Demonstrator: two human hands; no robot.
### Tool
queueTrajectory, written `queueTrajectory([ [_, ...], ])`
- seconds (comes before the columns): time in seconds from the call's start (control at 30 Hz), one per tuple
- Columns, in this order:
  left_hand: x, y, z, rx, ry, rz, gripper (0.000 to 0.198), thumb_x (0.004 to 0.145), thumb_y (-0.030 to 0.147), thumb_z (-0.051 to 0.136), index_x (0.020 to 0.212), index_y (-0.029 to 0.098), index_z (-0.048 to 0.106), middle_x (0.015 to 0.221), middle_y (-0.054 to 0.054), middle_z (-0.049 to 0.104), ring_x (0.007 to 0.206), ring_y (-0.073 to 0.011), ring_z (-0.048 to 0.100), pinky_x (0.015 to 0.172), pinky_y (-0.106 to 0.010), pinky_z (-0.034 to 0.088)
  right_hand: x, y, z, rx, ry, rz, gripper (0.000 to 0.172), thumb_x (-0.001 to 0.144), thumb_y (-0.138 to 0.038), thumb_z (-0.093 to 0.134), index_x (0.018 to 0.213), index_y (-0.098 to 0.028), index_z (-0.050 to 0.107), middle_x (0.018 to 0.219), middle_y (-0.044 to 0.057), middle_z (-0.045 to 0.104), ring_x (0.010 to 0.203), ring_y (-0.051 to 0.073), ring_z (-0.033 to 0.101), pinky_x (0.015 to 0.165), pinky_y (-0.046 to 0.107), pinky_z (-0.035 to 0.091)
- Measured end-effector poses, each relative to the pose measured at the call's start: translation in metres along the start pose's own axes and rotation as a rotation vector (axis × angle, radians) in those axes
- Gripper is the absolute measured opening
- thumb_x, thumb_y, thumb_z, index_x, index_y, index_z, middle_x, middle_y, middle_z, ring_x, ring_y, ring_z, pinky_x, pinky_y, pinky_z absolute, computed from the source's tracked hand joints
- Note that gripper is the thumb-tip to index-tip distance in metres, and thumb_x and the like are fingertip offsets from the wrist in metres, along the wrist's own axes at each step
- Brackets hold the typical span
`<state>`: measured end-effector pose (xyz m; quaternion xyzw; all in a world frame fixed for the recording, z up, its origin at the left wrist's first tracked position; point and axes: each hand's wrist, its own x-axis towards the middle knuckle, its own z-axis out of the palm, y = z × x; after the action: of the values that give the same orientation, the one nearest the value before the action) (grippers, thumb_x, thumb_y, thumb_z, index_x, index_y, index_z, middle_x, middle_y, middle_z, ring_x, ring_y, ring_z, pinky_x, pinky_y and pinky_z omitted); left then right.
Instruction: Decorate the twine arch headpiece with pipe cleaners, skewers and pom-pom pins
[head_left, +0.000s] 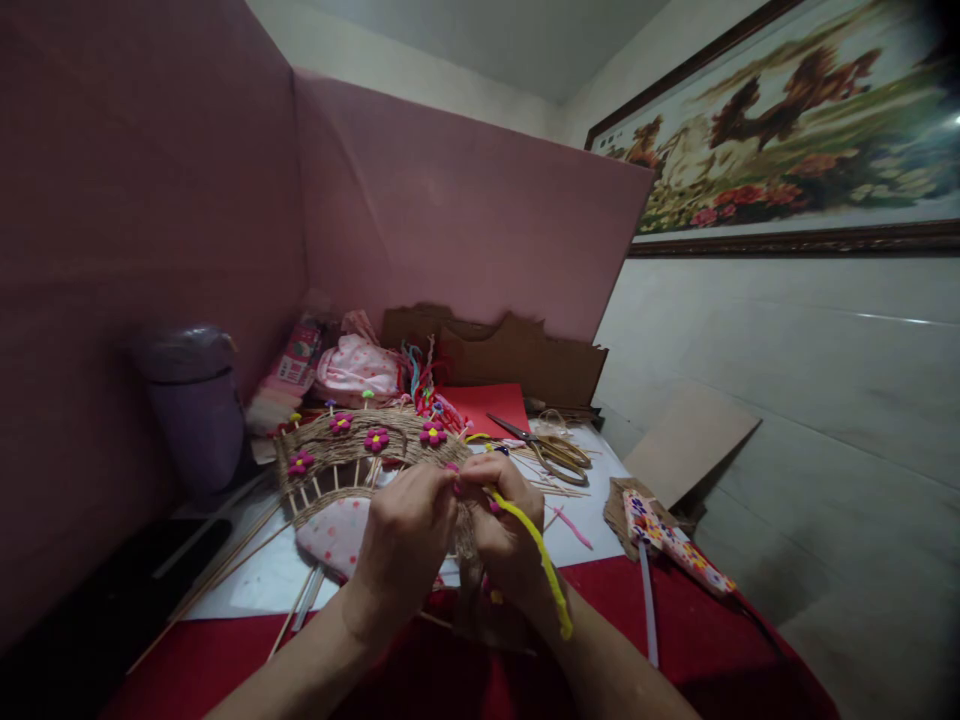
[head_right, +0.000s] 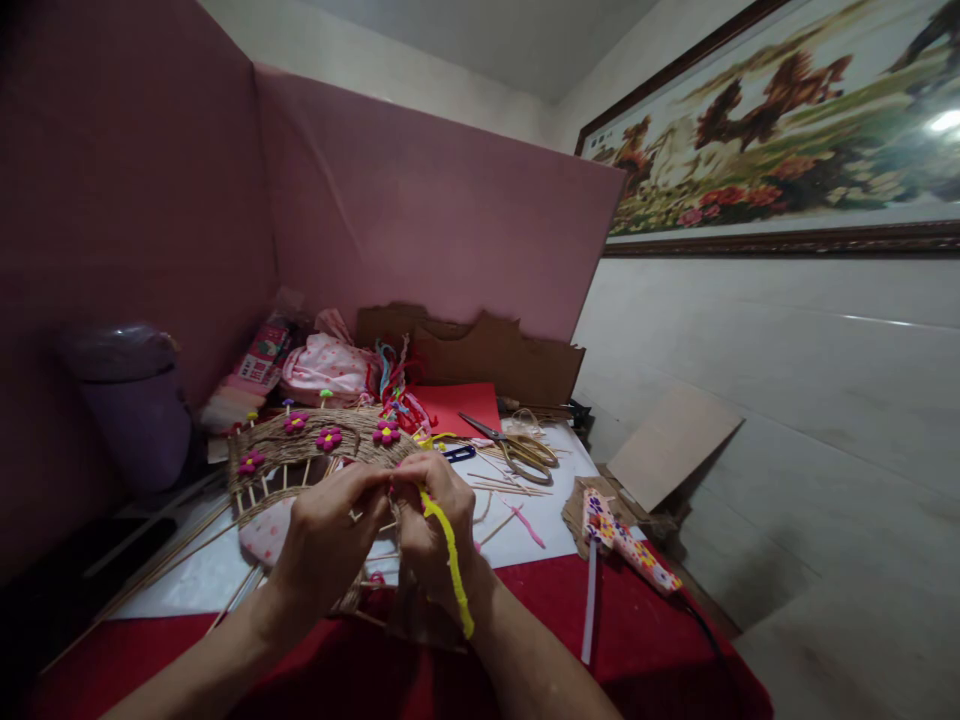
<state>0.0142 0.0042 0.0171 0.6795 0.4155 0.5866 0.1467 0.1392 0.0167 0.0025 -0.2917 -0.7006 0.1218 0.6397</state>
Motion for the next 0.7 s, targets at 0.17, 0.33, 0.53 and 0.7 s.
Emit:
queueTrajectory([
  [0.17,0.003,0.003,-0.002,-0.262,-0.074,-0.139,0.009,0.074,0.022,0.062,0.075,0.019,0.07,0.072,-0.005,0.068,0.065,-0.016,0.061,0.062,-0.026,0.049,0.002,-0.004,-0.001,0.145,0.056,0.14,0.008,0.08,-0.014,0.056,0.08,-0.021,0.054,0.081,0.002,0.057,0.076,0.015,0.056,0.068,0.027,0.046],
  [0.33,0.01,0.002,-0.004,-0.725,-0.21,-0.517,0.019,0.067,0.032,0.072,0.071,0.014,0.067,0.059,-0.002,0.065,0.051,-0.0124,0.059,0.049,-0.024,0.051,0.007,-0.008,-0.002,0.363,0.059,0.247,0.007,0.077,-0.016,0.06,0.076,-0.02,0.054,0.078,0.0,0.055,0.071,0.013,0.054,0.063,0.024,0.046],
  [0.53,0.012,0.001,-0.007,-0.942,-0.325,-0.665,0.021,0.059,0.027,0.078,0.065,0.012,0.065,0.056,-0.003,0.065,0.046,-0.0106,0.057,0.045,-0.023,0.049,0.01,-0.009,-0.004,0.437,0.045,0.306,0.01,0.071,-0.015,0.064,0.074,-0.02,0.056,0.072,-0.002,0.055,0.064,0.011,0.052,0.059,0.023,0.044],
  [0.7,0.012,0.0,-0.009,-1.004,-0.382,-0.722,0.023,0.061,0.029,0.078,0.065,0.011,0.064,0.059,-0.005,0.066,0.048,-0.0108,0.058,0.043,-0.02,0.047,0.013,-0.007,-0.006,0.537,0.032,0.353,0.013,0.067,-0.017,0.068,0.072,-0.02,0.056,0.07,-0.003,0.054,0.062,0.011,0.051,0.056,0.022,0.043],
])
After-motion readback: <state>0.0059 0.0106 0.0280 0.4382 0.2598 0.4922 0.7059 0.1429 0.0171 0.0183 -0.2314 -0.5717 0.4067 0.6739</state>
